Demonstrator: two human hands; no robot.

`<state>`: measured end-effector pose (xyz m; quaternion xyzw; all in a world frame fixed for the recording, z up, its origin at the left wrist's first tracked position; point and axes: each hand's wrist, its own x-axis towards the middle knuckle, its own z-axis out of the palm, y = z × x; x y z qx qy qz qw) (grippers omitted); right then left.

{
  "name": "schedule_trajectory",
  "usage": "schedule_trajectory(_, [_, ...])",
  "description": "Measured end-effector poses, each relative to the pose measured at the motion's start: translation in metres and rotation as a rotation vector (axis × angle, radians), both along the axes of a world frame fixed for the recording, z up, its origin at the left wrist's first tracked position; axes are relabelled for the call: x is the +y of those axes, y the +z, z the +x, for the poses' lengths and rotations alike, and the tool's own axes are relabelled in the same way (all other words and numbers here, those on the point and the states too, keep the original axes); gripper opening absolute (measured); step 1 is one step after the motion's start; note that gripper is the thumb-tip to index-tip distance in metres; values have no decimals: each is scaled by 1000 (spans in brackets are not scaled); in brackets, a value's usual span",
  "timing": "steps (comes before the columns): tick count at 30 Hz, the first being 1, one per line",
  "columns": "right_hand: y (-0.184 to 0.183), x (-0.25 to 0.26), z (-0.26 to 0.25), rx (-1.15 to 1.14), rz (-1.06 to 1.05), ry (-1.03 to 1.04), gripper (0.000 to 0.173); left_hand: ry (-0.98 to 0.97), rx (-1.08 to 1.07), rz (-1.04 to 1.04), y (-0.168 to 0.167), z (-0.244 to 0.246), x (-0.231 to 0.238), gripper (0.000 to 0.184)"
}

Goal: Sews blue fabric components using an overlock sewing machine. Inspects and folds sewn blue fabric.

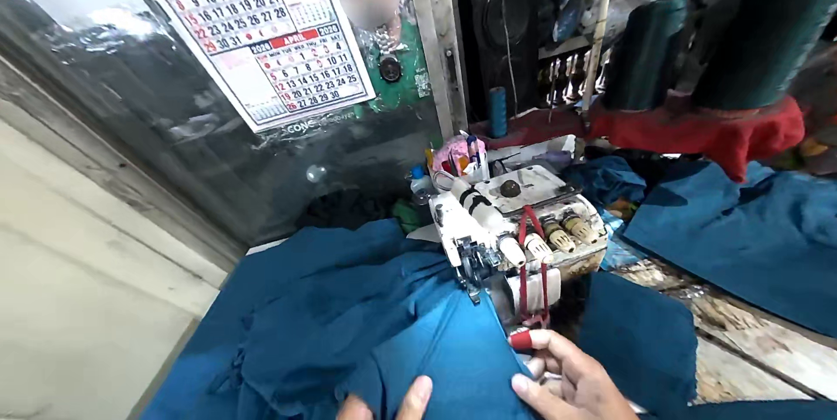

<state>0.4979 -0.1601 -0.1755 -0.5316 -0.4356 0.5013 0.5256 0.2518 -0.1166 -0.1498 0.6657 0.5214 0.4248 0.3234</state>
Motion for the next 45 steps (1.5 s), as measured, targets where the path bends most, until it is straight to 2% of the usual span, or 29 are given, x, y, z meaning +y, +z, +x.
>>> schedule_trajectory(2, [-8, 4, -9, 9, 30, -82, 39, -11, 48, -8, 7, 0, 17, 44])
schedule_trajectory(4, [-5, 4, -14, -18, 89, -95, 44, -20, -58, 53, 0, -5, 26, 40])
schedule_trajectory(6, [-9, 4, -20, -43, 96, -122, 53, -75, -239, 72, -14, -11, 26, 51])
schedule_trajectory(7, [-13, 5, -22, -70, 87, -124, 59, -92, -255, 51, -22, -10, 26, 57])
schedule_trajectory(9, [-19, 6, -26, -188, 78, -123, 70, -96, -138, -37, -26, -1, 19, 66])
schedule_trajectory(10, [-23, 6, -28, -295, 71, -132, 73, -101, -117, -46, -26, 1, 17, 65])
schedule_trajectory(12, [-29, 6, -27, -503, 64, -166, 70, -100, -129, -18, -16, -5, 15, 61])
schedule_trajectory(14, [-32, 4, -21, -571, 73, -179, 62, -103, -132, 23, -4, -13, 15, 64])
schedule_trajectory(16, [-27, 0, -13, -439, 106, -130, 57, -104, -144, 55, 1, -17, 18, 62])
schedule_trajectory(20, [-15, -8, -7, 59, 106, 35, 50, -51, -67, 100, 1, -17, 29, 54])
schedule_trajectory(21, [-11, -10, -12, 93, 93, 27, 47, -30, -50, 104, 5, -18, 30, 54])
schedule_trajectory(22, [-11, -11, -19, 69, 79, -5, 46, -22, -32, 108, 8, -18, 32, 55])
schedule_trajectory(24, [-19, -12, -30, -90, 58, -74, 55, -64, 23, 102, 10, -18, 34, 56])
schedule_trajectory(26, [-28, -14, -31, -231, 70, -109, 58, -117, 69, 98, 12, -20, 36, 53])
schedule_trajectory(29, [-28, -18, -21, -185, 85, -74, 53, -151, 78, 111, 13, -26, 41, 48])
schedule_trajectory(32, [-14, -21, -13, 45, 107, 28, 51, -126, 28, 140, 22, -23, 42, 48])
schedule_trajectory(34, [-13, -19, -9, 116, 114, 41, 48, -138, -47, 159, 28, -19, 43, 49])
schedule_trajectory(37, [-22, -16, -9, -13, 109, -49, 44, -203, -75, 89, 22, -13, 44, 50])
schedule_trajectory(41, [-20, -24, -12, -172, 90, -61, 54, -172, 33, 100, 9, -15, 44, 59])
schedule_trajectory(43, [-27, -24, -7, -161, 70, -28, 45, -153, 134, 87, 10, -20, 43, 68])
schedule_trajectory(45, [-25, -24, -1, -7, 43, 44, 26, -148, 196, 77, 18, -23, 41, 69])
